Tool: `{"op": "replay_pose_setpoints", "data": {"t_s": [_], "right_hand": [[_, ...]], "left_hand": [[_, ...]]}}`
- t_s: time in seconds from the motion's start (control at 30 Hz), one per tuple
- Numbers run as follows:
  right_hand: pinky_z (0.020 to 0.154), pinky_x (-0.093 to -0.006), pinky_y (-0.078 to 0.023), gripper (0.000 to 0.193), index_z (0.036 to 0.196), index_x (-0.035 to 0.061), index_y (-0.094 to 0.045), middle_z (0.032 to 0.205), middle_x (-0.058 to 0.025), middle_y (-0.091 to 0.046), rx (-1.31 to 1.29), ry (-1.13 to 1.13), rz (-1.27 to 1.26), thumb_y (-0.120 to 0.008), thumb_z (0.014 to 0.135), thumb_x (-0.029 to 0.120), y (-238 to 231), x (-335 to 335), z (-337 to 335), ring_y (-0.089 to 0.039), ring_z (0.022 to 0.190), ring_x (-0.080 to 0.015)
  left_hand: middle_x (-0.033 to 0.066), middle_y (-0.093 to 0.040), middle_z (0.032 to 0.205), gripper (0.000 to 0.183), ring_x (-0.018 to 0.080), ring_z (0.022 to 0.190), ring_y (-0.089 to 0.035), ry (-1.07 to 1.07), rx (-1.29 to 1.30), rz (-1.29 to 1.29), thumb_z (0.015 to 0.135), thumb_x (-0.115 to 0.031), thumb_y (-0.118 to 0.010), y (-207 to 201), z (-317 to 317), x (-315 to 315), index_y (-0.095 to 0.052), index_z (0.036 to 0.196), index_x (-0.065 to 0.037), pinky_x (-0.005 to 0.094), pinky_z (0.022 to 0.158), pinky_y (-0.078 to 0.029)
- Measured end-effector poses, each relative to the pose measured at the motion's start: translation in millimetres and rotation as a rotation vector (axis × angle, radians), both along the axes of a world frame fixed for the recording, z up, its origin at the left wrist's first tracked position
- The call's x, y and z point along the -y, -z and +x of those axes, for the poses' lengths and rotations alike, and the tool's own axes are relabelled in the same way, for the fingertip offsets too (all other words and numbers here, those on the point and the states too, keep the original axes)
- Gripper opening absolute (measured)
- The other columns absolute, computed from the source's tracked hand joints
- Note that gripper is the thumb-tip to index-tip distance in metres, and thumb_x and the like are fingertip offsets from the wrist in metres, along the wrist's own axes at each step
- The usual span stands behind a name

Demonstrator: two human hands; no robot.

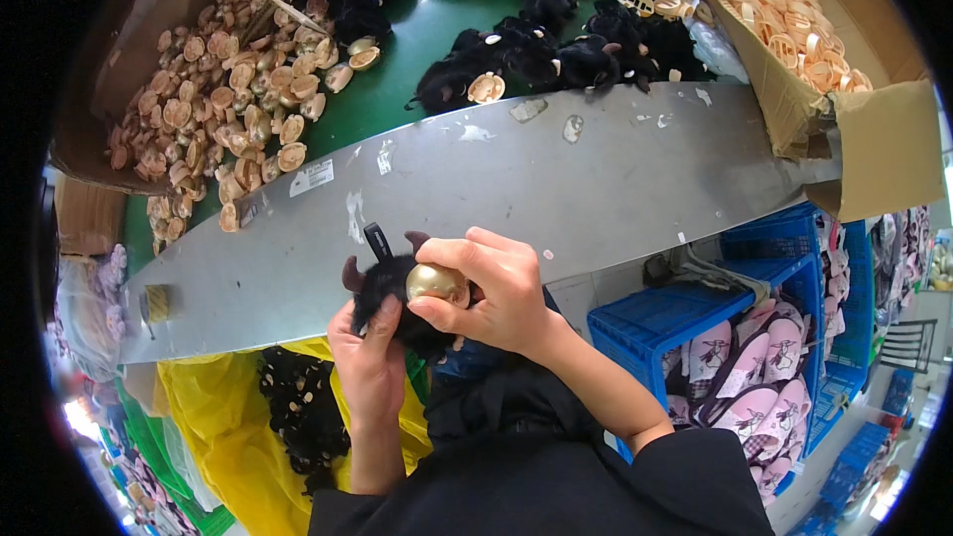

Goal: The person repeatedly picks up black hair bundles and beige plastic clips from a table, inserts the clips into the hair, and places the assembled units into a yellow bag. The process is repeated continuously throughout the clip.

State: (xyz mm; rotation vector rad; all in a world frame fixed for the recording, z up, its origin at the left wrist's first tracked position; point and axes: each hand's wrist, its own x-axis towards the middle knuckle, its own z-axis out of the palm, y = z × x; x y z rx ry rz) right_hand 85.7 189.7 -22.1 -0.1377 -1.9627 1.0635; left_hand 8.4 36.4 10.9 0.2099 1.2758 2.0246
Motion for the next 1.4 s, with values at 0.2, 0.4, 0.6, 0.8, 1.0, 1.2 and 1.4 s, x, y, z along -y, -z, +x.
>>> {"op": "replay_pose_setpoints", "data": {"t_s": [0.2, 0.4, 0.6, 0.8, 1.0, 1.2, 1.4], "right_hand": [[0.05, -0.029, -0.046, 0.042, 0.102, 0.0043, -0.07, 0.075, -0.0056, -0.068, -0.044, 0.035, 0.107, -0.085, 0.082, 0.038, 1, 2, -3, -0.055, 0.055, -0.0173], [0.046, -0.0298, -0.039, 0.038, 0.106, 0.0019, -0.073, 0.058, -0.0017, -0.053, -0.04, 0.148, 0.344, -0.081, 0.086, 0.034, 1, 1, -5, -0.048, 0.049, -0.0181], [0.049, -0.0327, -0.041, 0.039, 0.115, 0.0016, -0.073, 0.061, -0.0024, -0.054, 0.024, 0.202, 0.281, -0.081, 0.081, 0.019, -10, 7, -2, -0.049, 0.051, -0.0188], [0.048, -0.035, -0.044, 0.026, 0.109, 0.0023, -0.077, 0.06, -0.0055, -0.059, 0.094, 0.261, 0.193, -0.077, 0.087, 0.015, -15, 6, -3, -0.054, 0.05, -0.0209], [0.074, -0.0259, -0.051, 0.049, 0.129, 0.0062, -0.067, 0.09, -0.0044, -0.063, 0.241, -0.096, -0.366, -0.078, 0.091, 0.036, -27, -4, 27, -0.06, 0.078, -0.0129], [0.094, -0.0298, -0.05, 0.062, 0.132, 0.0011, -0.059, 0.114, -0.0027, -0.065, 0.32, -0.737, -1.099, -0.081, 0.088, 0.038, 2, -18, 43, -0.061, 0.105, -0.0126], [0.094, -0.0316, -0.053, 0.071, 0.133, -0.0018, -0.056, 0.119, -0.0065, -0.066, 0.222, -0.87, -1.313, -0.088, 0.081, 0.033, 2, -11, 44, -0.063, 0.108, -0.0158]], "left_hand": [[-0.0014, -0.068, 0.095, 0.016, 0.0053, 0.086, -0.057, -0.062, -0.117, -0.096, 0.096, -0.006, -0.073, -4, 3, -2, -0.071, 0.108, 0.004, 0.0205, 0.078, -0.046], [-0.0057, -0.06, 0.086, 0.012, 0.0023, 0.081, -0.048, -0.123, -0.533, -0.321, 0.094, -0.006, -0.074, 1, 7, -5, -0.067, 0.101, 0.002, 0.0182, 0.071, -0.042], [0.0046, -0.068, 0.106, 0.012, 0.008, 0.093, -0.06, -0.133, -0.47, -0.09, 0.095, -0.003, -0.071, 6, 12, -13, -0.064, 0.103, 0.003, 0.0223, 0.082, -0.05], [-0.0062, -0.057, 0.086, 0.019, 0.0023, 0.079, -0.05, 0.051, -0.333, -0.134, 0.092, -0.007, -0.076, -7, -4, -25, -0.057, 0.095, -0.005, 0.0184, 0.072, -0.042], [-0.0032, -0.062, 0.092, 0.019, 0.0034, 0.083, -0.055, 0.141, -0.264, -0.082, 0.09, -0.005, -0.077, -12, -15, -9, -0.059, 0.099, -0.005, 0.0187, 0.076, -0.045], [-0.0008, -0.064, 0.099, 0.02, 0.0052, 0.09, -0.058, 0.308, -0.262, 0.007, 0.092, -0.004, -0.074, -16, -13, -11, -0.063, 0.108, 0.0, 0.02, 0.083, -0.047], [0.005, -0.065, 0.105, 0.02, 0.0099, 0.094, -0.062, 0.412, -0.384, 0.082, 0.095, -0.006, -0.07, -22, -19, -5, -0.064, 0.112, 0.004, 0.0239, 0.084, -0.05]]}}
